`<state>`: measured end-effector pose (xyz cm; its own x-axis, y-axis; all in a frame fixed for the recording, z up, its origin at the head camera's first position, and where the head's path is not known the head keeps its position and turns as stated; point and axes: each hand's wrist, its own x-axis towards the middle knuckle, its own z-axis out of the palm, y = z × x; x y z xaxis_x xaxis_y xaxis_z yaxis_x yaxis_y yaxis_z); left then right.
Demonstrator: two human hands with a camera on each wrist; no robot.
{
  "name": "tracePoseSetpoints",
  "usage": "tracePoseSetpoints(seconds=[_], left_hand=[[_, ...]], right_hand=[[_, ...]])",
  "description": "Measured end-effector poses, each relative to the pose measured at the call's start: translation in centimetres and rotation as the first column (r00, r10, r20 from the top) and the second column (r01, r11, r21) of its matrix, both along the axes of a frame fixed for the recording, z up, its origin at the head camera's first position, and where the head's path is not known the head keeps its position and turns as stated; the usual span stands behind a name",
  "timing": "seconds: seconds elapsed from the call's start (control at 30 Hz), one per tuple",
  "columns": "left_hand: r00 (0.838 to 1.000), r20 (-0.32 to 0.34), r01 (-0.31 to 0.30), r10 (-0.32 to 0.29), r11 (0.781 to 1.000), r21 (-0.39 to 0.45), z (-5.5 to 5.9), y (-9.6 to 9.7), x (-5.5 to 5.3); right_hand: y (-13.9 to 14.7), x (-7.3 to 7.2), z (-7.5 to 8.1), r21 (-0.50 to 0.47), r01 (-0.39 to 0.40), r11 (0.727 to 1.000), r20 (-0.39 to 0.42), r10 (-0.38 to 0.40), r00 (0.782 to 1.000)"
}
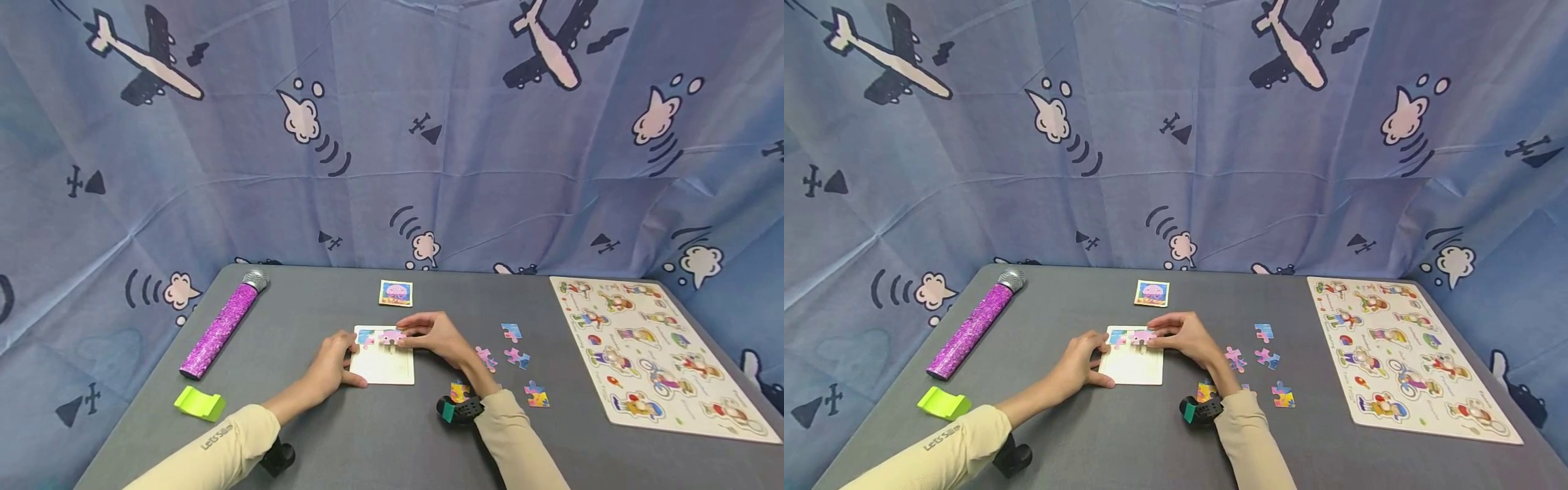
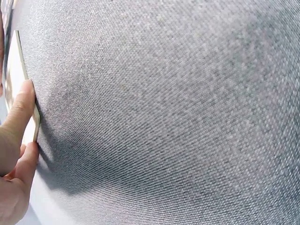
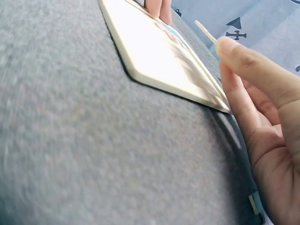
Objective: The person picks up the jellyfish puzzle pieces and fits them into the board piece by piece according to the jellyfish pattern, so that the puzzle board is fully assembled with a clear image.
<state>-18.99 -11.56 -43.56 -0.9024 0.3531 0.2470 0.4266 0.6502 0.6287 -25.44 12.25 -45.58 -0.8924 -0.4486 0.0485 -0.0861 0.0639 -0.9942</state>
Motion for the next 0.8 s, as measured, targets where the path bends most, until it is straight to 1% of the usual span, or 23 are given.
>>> tracePoseSetpoints(seconds=[0.1,0.3,0.53,0.67,0.8], left_hand=[[1.0,0.005,-0.002,0.002,1.0,-0.005,0.2,0.1,0.1],[1.0,0.028,0.0,0.0,1.0,0.002,0.3,0.1,0.1],[1.0,0.018,0.002,-0.002,1.0,0.008,0.4,0.1,0.2],[1.0,-0.002,0.004,-0.004,1.0,-0.002,0.4,0.1,0.2],[1.0,-0.01,0.005,-0.005,1.0,-0.001,0.4,0.0,0.2]], right_hand=[[-0.2,0.0,-0.1,0.026,0.004,1.0,-0.024,-0.003,1.0],[-0.6,-0.2,-0.3,0.093,0.039,0.995,-0.066,-0.032,0.997],[-1.4,-0.3,0.2,0.171,0.076,0.982,-0.137,-0.052,0.989],[-1.9,-0.3,0.4,0.221,0.107,0.969,-0.217,-0.058,0.975],[-2.5,-0.4,0.8,0.286,0.131,0.949,-0.301,-0.041,0.953]])
